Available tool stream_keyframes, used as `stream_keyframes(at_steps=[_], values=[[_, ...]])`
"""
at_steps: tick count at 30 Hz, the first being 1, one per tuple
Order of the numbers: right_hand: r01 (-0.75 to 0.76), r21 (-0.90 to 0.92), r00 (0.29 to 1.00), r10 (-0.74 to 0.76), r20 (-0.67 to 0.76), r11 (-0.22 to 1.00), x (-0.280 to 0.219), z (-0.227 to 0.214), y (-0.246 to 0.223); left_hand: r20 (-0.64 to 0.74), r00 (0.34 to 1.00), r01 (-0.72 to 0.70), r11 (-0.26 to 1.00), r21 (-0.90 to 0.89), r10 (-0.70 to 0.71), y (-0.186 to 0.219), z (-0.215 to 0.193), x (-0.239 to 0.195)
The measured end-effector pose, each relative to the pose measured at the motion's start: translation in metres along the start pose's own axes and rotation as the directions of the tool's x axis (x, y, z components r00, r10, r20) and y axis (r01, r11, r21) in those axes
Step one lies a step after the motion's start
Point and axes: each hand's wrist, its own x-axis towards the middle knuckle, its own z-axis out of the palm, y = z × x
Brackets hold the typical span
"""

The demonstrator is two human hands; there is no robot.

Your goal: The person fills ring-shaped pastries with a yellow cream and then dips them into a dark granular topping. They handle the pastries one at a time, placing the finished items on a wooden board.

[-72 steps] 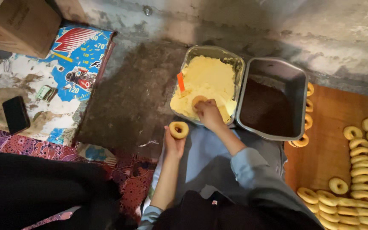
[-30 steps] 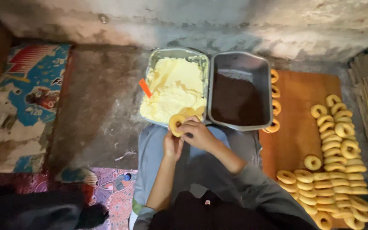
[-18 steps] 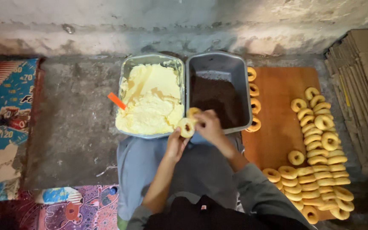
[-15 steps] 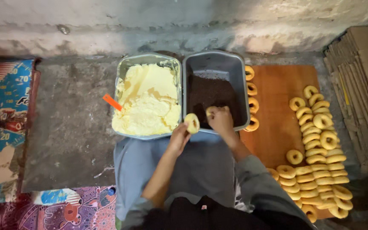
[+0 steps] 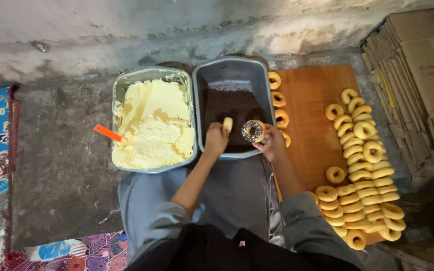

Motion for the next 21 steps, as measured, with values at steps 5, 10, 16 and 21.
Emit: stream_keyframes(at_steps=[5,10,16,21], values=[[0.782,-0.589,0.544,-0.683,0.487,0.203,-0.044,0.054,0.016,0.276,0.934,0.259,-0.101,-0.961,-0.226,0.000,0.018,-0.018],[0.715,-0.523,0.208,-0.573,0.793,-0.464,-0.080,0.102,0.021,0.279,0.954,0.256,-0.184,-0.949,-0.107,0.001,0.026,-0.026],[0.434,-0.449,0.896,-0.426,0.124,0.781,-0.058,0.081,0.013,0.398,0.913,0.398,-0.017,-0.917,-0.095,0.027,0.001,-0.025],[0.344,0.023,0.934,-0.344,0.095,0.939,-0.037,-0.014,0.019,0.032,0.969,0.231,0.853,-0.468,-0.245,0.057,-0.018,-0.030]])
